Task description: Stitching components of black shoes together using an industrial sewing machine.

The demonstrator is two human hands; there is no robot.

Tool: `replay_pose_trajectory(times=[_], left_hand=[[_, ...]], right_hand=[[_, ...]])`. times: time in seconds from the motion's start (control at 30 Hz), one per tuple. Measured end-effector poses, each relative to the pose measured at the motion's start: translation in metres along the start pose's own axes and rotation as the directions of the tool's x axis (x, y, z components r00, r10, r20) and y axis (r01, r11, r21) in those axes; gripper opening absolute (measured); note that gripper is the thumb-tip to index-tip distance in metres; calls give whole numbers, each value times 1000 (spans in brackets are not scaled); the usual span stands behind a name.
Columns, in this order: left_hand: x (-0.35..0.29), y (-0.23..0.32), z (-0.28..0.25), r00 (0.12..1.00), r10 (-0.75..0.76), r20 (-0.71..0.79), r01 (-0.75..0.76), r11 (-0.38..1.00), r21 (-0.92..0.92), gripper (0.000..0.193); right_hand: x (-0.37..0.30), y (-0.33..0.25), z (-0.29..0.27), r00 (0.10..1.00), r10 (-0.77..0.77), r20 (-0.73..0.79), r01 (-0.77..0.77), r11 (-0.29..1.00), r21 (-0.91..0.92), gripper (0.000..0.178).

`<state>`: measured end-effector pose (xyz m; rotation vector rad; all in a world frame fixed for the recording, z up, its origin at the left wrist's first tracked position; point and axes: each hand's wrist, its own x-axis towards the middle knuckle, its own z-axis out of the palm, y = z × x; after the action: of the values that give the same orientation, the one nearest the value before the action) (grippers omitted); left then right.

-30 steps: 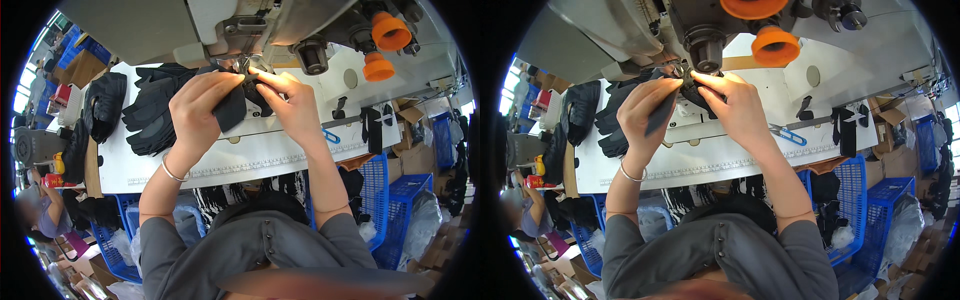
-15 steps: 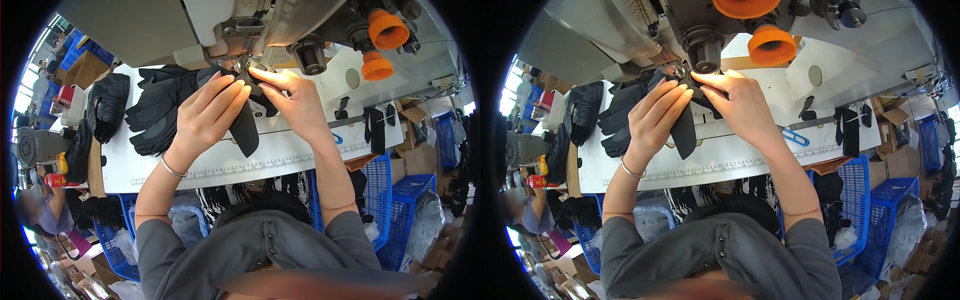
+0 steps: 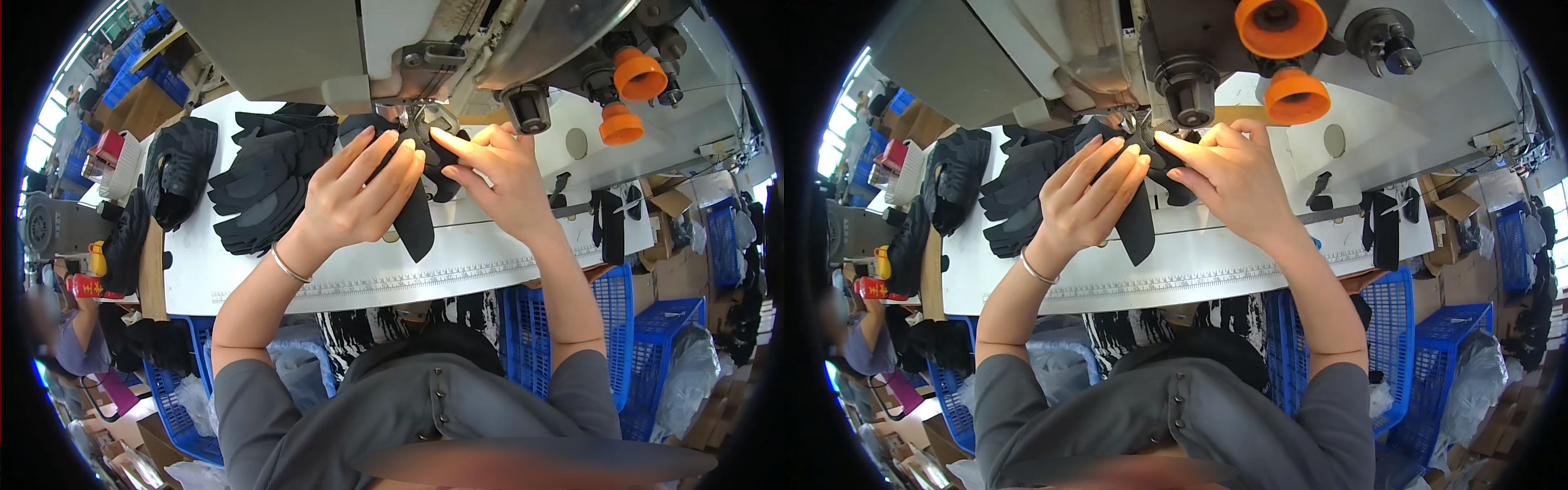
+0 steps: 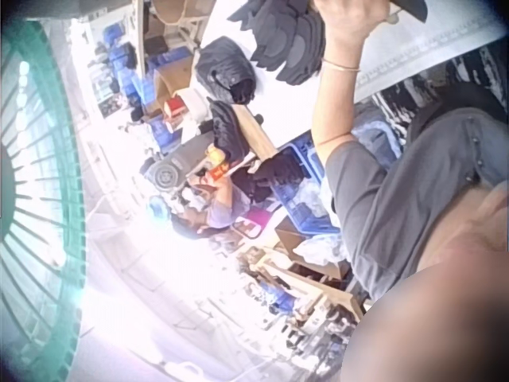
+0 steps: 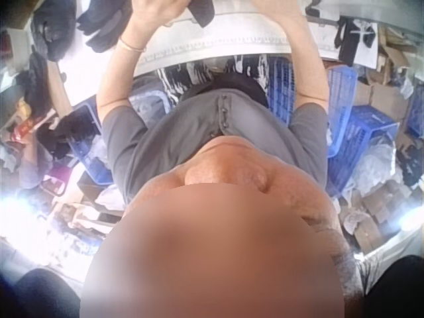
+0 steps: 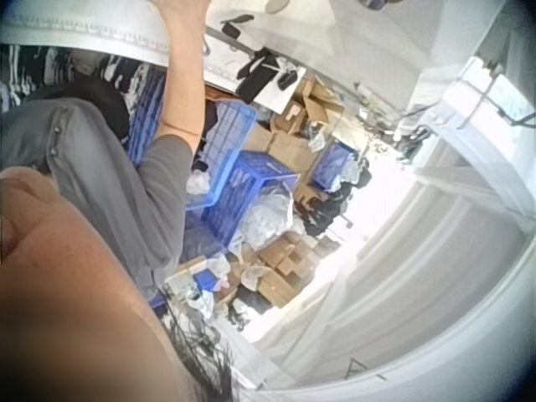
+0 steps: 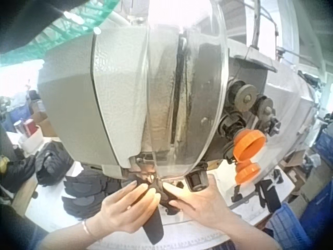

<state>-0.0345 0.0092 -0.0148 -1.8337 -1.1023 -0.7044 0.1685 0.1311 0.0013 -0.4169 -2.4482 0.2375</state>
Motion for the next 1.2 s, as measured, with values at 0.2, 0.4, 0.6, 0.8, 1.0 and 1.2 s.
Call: replay_pose_trajectory(times=[0.2,0.4,0.6,0.8,1.0,1.2], left_hand=[[0,-4,0,999,32,11,-32,999,3,21],[2,-4,-1,999,46,24,-46,999,5,20],[4,-14,3,997,73,14,-73,997,-8,25],[4,-14,-2,999,-5,54,8,998,-59,29],[1,-9,-5,999,-41,30,43,995,-85,27],[-1,-16,-3,999,-40,3,41,992,-118,26]], right_hand=[[13,11,-4,985,-171,-5,171,984,46,41],[14,10,-9,991,-121,51,120,993,6,42],[17,5,-11,991,-73,116,71,997,18,42],[12,-9,-7,994,2,109,-13,995,101,46],[1,-26,7,969,244,33,-244,934,262,44],[0,-29,16,952,306,12,-295,904,309,42]])
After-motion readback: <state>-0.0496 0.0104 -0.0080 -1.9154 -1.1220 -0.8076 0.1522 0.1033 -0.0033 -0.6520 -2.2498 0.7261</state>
